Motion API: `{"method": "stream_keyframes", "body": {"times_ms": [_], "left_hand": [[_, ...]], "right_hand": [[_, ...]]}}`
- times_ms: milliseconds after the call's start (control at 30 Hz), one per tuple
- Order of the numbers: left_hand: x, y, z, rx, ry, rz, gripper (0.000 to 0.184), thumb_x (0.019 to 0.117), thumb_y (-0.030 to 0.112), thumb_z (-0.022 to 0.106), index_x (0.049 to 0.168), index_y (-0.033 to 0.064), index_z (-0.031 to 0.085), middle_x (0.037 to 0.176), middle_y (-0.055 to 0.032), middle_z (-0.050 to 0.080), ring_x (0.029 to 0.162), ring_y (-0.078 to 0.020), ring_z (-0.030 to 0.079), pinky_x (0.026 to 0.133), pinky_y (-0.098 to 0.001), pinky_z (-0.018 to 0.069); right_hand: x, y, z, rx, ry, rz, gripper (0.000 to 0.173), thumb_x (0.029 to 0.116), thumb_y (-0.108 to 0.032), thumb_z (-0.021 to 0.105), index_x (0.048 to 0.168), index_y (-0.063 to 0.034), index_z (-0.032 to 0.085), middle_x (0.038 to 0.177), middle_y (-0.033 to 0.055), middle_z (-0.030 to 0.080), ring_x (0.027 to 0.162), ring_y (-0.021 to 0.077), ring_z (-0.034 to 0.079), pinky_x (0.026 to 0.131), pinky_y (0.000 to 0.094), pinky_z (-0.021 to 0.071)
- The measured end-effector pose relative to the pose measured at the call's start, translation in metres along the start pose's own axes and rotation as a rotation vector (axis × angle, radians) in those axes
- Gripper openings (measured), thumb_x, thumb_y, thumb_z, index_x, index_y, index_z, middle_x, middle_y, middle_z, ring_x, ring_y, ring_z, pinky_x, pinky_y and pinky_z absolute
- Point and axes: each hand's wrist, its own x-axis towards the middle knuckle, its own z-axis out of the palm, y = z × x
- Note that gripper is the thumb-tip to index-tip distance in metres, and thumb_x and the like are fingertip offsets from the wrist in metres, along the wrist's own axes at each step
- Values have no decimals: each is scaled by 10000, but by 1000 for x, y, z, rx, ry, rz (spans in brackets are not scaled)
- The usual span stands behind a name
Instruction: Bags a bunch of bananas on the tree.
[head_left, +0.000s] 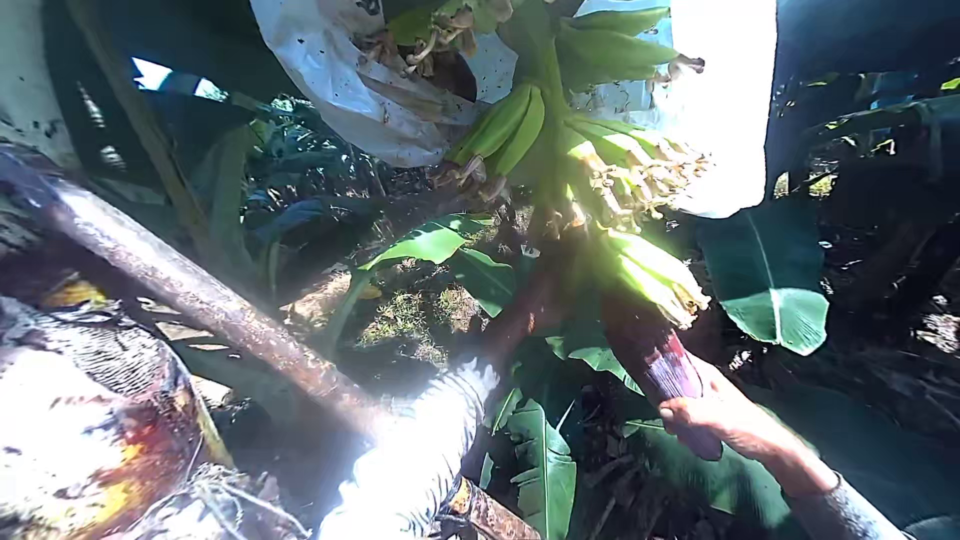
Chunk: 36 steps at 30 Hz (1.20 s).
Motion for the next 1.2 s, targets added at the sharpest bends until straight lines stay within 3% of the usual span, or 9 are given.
{"method": "stream_keyframes", "body": {"times_ms": [100,200,267,367,500,633,800,1000,1200], "left_hand": [[-8,-9,15,106,-268,-347,913,923,275,718,1636,63,189,1570,-218,425,1411,-372,474,1151,-553,408],[-12,31,-22,114,-6,-321,376,1037,282,524,1349,109,644,1134,-115,738,1042,-259,714,953,-520,560],[-14,67,-41,184,285,-22,277,982,265,580,1150,111,737,1008,-40,751,932,-152,720,866,-411,598],[3,108,-38,292,229,339,407,949,438,624,1235,169,732,1253,-62,699,1166,-198,655,987,-429,543],[64,140,-5,646,-362,111,690,905,629,605,1472,241,546,1638,-104,355,1521,-380,282,1134,-609,375],[66,116,1,773,-469,81,442,929,417,605,1278,154,674,1457,-104,547,1443,-383,392,1026,-594,473],[34,70,-21,681,-340,435,424,995,384,549,1345,165,642,1603,-94,429,1532,-342,299,1210,-536,323],[23,98,-15,837,-388,190,501,935,361,626,1402,187,578,1678,-202,227,1508,-419,307,1136,-549,389],[18,88,-46,779,-338,303,366,960,153,636,1303,283,636,1633,-107,368,1188,-399,637,864,-558,573]], "right_hand": [[5,7,11,-348,237,-34,928,644,-428,914,1414,-119,498,1110,25,729,943,139,730,832,387,642],[24,26,24,-633,500,-84,947,652,-523,867,1428,-118,507,1078,22,733,960,121,715,851,430,616],[43,35,39,-668,611,-92,954,667,-504,855,1444,-95,481,1075,60,735,948,169,724,836,470,610],[74,56,61,-708,727,-149,955,691,-465,840,1444,-13,463,1157,133,715,1004,247,722,871,503,600],[107,79,76,-745,749,-180,956,715,-458,836,1449,22,456,1226,189,684,1034,315,717,855,541,598],[122,83,46,-832,646,-158,955,725,-481,827,1472,-17,455,1282,172,663,1034,320,716,831,557,598],[125,69,31,-884,602,-80,949,737,-465,819,1496,-50,431,1324,167,636,1031,326,714,813,549,600],[124,75,43,-922,675,-71,939,733,-474,813,1490,-60,442,1288,155,650,998,314,721,771,529,607],[108,59,28,-898,542,-80,941,728,-523,807,1482,-89,448,1271,118,666,1026,277,712,822,520,600]]}}
